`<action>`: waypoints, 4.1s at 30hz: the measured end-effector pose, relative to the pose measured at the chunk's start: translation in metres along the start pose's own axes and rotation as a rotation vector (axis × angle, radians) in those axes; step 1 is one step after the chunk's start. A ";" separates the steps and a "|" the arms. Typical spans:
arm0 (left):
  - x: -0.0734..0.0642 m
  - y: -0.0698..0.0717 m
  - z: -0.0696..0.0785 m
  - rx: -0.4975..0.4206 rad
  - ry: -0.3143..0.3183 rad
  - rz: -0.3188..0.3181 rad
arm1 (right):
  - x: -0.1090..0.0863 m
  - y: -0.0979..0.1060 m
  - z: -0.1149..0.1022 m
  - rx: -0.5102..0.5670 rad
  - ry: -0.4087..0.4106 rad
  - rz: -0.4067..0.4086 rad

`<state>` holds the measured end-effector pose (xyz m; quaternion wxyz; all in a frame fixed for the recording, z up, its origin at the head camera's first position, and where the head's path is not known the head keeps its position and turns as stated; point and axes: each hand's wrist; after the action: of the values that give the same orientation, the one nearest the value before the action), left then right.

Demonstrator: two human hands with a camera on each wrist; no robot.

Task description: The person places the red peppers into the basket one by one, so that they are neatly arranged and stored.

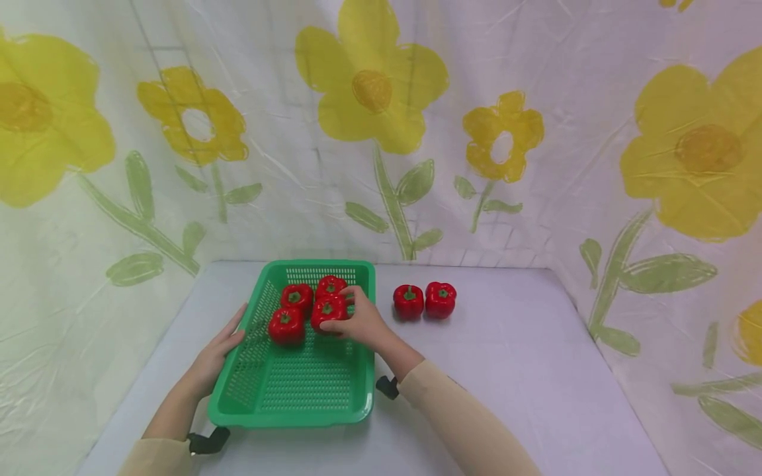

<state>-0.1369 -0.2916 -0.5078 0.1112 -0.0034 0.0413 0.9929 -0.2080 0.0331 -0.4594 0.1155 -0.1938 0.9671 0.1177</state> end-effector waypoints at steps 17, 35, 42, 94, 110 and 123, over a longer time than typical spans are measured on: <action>-0.001 -0.002 0.005 0.002 0.026 0.013 | 0.010 -0.010 0.004 -0.139 -0.027 -0.032; 0.001 -0.001 0.004 0.009 0.002 -0.010 | 0.015 -0.017 -0.001 -0.219 -0.095 -0.008; 0.003 -0.001 0.004 0.002 0.013 0.002 | 0.017 -0.018 0.000 -0.247 -0.099 0.004; 0.000 0.000 0.001 0.004 0.033 0.009 | -0.012 0.007 -0.007 -0.157 -0.046 -0.038; 0.000 0.000 0.000 0.011 0.025 0.013 | -0.025 0.041 -0.018 -0.138 0.060 0.055; 0.001 0.002 0.000 0.005 0.023 0.006 | -0.032 0.073 -0.014 -0.073 0.199 0.224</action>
<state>-0.1382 -0.2930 -0.5073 0.1076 -0.0144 0.0451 0.9931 -0.2107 0.1058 -0.4238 -0.0020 -0.0993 0.9844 0.1453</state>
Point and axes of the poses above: each hand's wrist, its own x-axis towards the middle knuckle, its own y-axis out of the back of the hand, z = x × y, and after that the axes turned 7 degrees about -y, right-handed
